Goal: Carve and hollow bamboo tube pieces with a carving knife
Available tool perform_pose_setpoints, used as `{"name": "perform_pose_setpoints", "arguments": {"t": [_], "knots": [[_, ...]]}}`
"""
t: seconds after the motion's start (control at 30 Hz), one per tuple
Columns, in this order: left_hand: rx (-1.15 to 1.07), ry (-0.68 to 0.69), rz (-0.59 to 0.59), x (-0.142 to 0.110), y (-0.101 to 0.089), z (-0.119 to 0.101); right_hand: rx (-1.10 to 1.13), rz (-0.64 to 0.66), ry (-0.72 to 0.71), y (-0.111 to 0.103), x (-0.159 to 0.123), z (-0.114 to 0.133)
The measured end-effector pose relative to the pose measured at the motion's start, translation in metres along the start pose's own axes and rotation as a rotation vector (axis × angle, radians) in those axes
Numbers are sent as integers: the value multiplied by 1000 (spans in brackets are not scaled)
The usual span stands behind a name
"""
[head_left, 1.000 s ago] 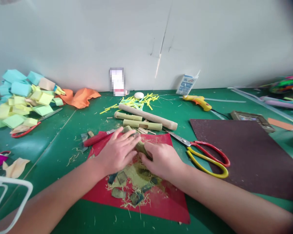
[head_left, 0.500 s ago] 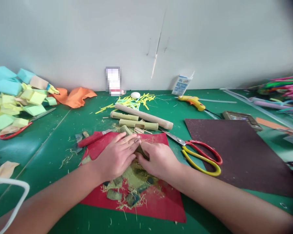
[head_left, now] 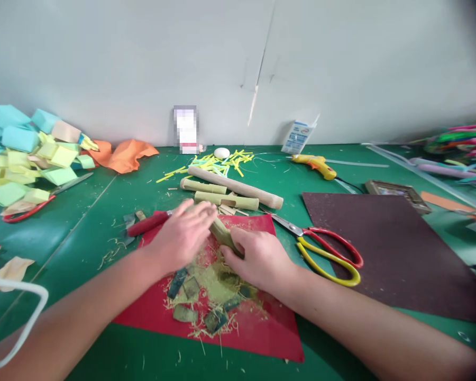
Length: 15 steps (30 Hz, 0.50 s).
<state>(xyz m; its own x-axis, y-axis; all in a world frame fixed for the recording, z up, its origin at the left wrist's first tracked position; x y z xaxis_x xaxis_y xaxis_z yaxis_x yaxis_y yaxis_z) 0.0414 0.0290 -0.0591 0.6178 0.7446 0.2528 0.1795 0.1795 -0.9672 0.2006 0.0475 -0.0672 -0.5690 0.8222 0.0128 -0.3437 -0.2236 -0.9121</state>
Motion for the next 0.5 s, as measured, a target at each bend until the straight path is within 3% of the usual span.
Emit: {"name": "perform_pose_setpoints", "arguments": {"t": [0.1,0.27,0.4,0.5], "knots": [[-53,94,45,-1,2,-5,22,9,-14,0,0,0],[-1,-33,13,0,0,5,32,-4,2,0,0,-2],[-61,85,21,-2,-1,-8,58,-3,-6,0,0,-1],[-76,97,35,-4,0,-10,36,-20,0,0,0,-1]]}}
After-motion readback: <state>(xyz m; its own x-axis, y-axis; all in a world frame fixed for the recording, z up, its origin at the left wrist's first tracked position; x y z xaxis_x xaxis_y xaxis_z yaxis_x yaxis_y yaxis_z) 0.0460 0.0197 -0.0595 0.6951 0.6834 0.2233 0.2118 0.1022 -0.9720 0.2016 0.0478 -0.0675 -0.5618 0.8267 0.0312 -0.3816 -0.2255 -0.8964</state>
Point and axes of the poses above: each hand's wrist, its own x-axis towards the middle knuckle, its own y-axis out of the palm, z = x × y, the point moved 4 cm from there along x, towards the middle knuckle, and after that the axes turned 5 degrees about z, right-handed, at the moved point
